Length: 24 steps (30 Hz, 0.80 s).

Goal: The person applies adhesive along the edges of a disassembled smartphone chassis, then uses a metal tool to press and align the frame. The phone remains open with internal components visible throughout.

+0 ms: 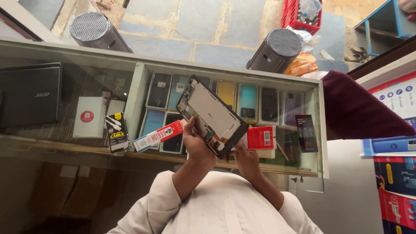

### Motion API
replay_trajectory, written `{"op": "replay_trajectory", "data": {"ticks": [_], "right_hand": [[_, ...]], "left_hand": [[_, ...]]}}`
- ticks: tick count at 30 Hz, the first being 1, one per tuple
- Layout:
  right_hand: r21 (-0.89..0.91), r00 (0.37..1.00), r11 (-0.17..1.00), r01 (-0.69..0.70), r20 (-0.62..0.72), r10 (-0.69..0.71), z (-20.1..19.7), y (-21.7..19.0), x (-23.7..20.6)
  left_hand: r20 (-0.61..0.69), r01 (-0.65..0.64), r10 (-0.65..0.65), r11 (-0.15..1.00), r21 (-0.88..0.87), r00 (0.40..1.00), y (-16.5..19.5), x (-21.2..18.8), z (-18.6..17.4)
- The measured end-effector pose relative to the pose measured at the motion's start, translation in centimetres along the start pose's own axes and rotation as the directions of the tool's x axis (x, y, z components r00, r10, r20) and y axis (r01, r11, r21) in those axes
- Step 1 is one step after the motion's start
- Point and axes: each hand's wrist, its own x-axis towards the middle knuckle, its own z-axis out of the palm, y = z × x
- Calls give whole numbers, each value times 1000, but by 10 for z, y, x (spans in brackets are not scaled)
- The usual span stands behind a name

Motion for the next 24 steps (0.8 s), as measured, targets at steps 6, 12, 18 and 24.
{"op": "replay_trajectory", "data": {"ticks": [6,12,18,24], "right_hand": [[-203,985,973,110,154,-79,28,-19,-4],[-177,989,980,94,131,-72,31,-19,-10],[-233,980,955,185,120,-161,24,-8,-14],[-646,773,471,601,320,-548,18,-21,-28]], "left_hand": [[13,-57,57,998,-23,998,10,6,-7],[177,-46,46,999,-6,983,15,-4,-14],[151,-87,92,995,-43,984,18,-6,-11],[171,-75,82,996,-45,982,20,-15,-4]]}}
